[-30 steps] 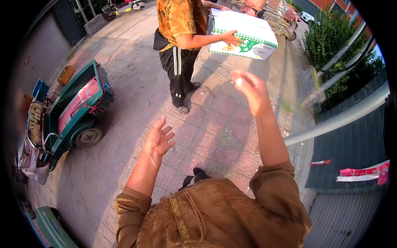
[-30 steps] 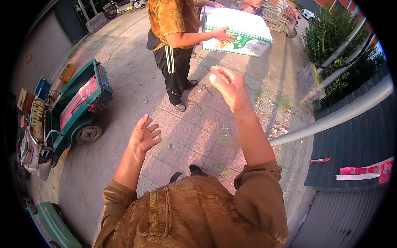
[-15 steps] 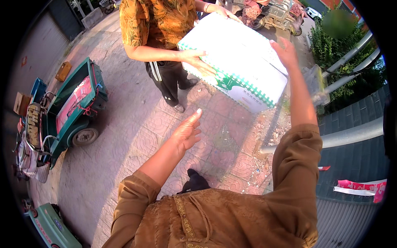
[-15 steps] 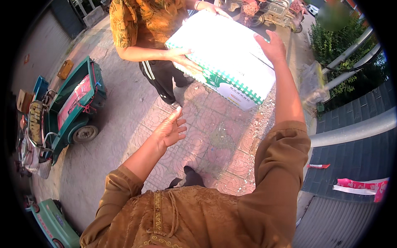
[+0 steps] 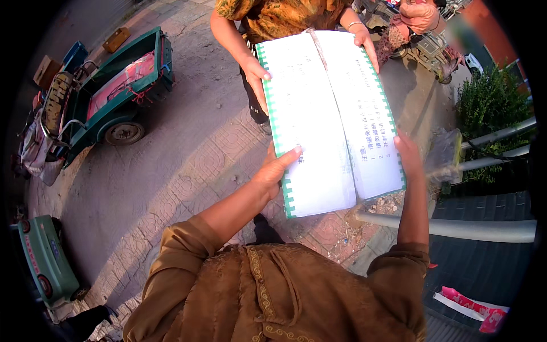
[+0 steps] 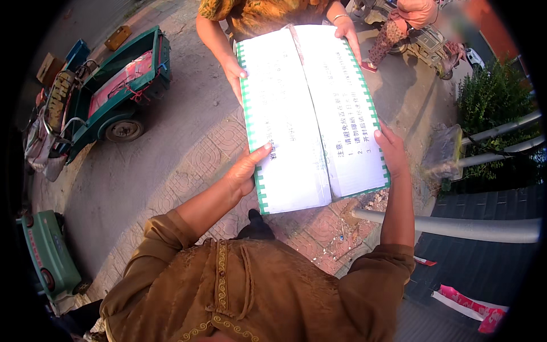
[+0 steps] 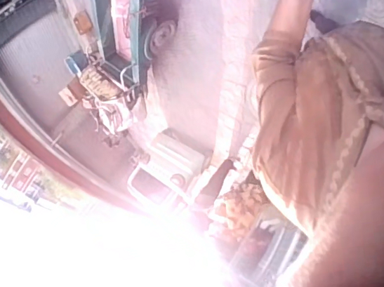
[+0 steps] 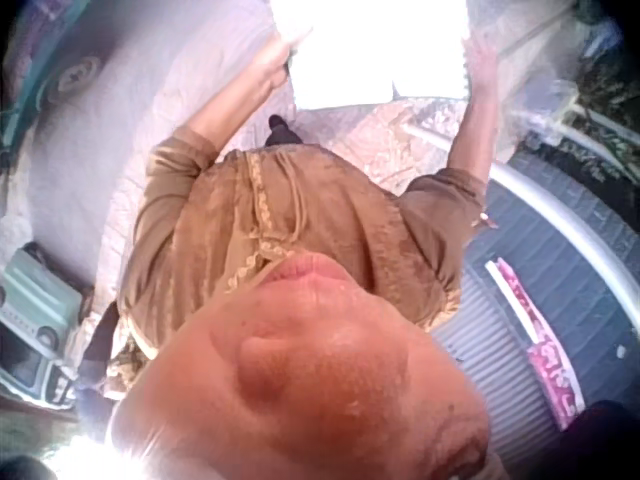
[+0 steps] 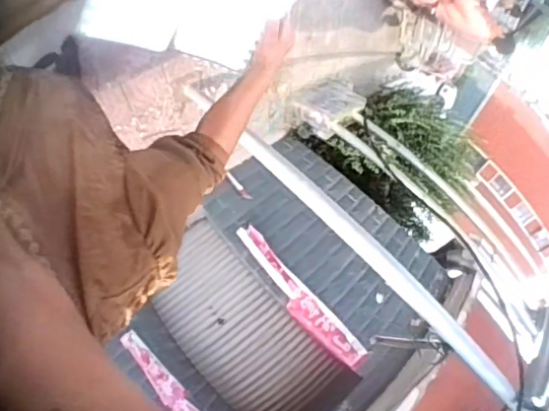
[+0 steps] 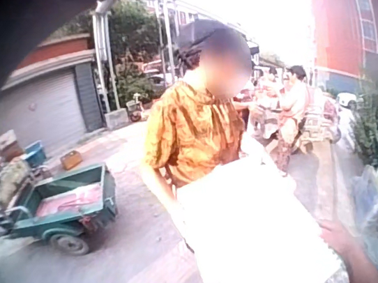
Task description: The person unloads various cardboard boxes and packaged goods from one person and hands them to another in an outdoor residential area.
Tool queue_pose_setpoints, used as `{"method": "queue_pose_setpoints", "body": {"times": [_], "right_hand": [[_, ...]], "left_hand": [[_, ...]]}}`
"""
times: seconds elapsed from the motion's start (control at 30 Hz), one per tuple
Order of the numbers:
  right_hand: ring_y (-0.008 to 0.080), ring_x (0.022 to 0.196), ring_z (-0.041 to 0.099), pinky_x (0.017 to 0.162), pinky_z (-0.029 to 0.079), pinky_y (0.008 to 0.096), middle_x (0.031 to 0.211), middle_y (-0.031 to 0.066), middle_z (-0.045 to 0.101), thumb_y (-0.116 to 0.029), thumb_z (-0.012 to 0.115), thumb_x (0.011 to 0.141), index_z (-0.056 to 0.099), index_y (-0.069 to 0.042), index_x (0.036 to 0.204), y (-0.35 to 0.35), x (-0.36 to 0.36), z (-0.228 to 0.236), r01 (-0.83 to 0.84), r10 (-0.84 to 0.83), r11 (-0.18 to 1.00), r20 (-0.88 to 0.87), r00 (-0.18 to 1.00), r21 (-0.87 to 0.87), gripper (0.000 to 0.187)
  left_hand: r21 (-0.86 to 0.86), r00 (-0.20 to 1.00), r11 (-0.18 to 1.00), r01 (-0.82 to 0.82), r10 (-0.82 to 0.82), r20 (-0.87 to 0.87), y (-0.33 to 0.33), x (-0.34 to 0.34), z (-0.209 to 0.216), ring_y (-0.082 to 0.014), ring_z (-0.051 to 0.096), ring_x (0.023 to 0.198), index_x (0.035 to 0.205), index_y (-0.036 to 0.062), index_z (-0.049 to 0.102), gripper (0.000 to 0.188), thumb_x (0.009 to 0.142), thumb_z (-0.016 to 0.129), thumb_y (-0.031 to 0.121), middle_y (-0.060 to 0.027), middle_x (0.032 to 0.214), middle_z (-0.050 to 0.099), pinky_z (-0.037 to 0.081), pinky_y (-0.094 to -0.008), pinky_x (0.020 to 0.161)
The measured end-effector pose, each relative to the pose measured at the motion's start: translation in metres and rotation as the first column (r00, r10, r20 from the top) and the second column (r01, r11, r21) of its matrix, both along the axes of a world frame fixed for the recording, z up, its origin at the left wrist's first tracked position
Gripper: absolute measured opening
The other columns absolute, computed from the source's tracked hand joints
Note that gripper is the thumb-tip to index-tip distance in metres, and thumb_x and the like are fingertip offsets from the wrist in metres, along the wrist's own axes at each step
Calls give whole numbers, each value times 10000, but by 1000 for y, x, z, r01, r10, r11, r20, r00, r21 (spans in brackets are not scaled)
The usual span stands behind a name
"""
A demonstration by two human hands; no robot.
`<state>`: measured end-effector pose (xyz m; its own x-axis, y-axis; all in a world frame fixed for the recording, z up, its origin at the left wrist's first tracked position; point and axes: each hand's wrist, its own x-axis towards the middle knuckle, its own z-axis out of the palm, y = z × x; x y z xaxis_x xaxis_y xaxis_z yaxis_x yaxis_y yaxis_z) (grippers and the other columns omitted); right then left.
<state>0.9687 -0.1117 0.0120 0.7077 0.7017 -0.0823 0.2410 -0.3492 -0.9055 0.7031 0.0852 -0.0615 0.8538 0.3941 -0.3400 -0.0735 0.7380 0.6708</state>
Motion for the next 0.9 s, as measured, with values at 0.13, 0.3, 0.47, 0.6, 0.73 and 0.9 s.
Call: {"method": "queue_pose_setpoints", "body": {"times": [0.13, 0.3, 0.47, 0.6, 0.73, 0.9], "right_hand": [[166, 1048, 507, 916, 371, 283, 1175, 101, 538, -128, 547, 784, 432, 25, 1284, -16, -68, -2, -65, 95, 977, -142, 985, 204, 536], [168, 1045, 508, 912, 371, 285, 1187, 116, 527, -64, 531, 751, 400, 35, 1303, -13, -147, 20, -241, 258, 962, -136, 957, 131, 577], [144, 1002, 516, 870, 390, 263, 1139, 110, 552, -37, 525, 760, 436, 59, 1267, 45, -205, 3, -494, 489, 869, -191, 851, 23, 523], [121, 953, 527, 832, 402, 232, 1124, 100, 556, -21, 494, 764, 444, 61, 1257, 138, -306, 13, -709, 686, 705, -271, 675, 20, 503], [112, 933, 528, 826, 403, 223, 1105, 91, 562, -21, 492, 764, 424, 52, 1277, 239, -429, 6, -905, 885, 420, -250, 392, 66, 522], [140, 978, 542, 853, 409, 235, 1160, 138, 545, -34, 509, 746, 389, 86, 1285, 314, -636, 18, -979, 971, 55, -240, 7, 196, 565]], "left_hand": [[-23, 997, 997, -79, 79, -19, -2, -57, 26, -258, 492, 1072, 1298, 20, 291, 754, 719, 709, 262, -175, 1201, 455, 476, -397, 841], [-156, 995, 988, 10, -25, -95, -10, -142, 25, -276, 530, 1053, 1292, -1, 338, 615, 807, 634, 236, -199, 1175, 501, 477, -401, 859], [-369, 984, 917, -155, 109, -142, -26, -255, 10, -276, 592, 979, 1256, -26, 404, 447, 888, 528, 197, -206, 1136, 548, 520, -406, 805], [-358, 912, 842, -404, 342, -226, -28, -360, 12, -292, 602, 969, 1226, -36, 419, 417, 894, 510, 198, -213, 1129, 549, 537, -425, 773], [-311, 732, 667, -677, 653, -193, -40, -484, 11, -282, 605, 955, 1225, -29, 423, 401, 896, 498, 188, -202, 1116, 556, 534, -415, 771], [-78, 262, 252, -965, 951, -164, -72, -628, 17, -276, 600, 933, 1197, -14, 453, 382, 882, 522, 189, -181, 1095, 568, 503, -414, 797]]}}
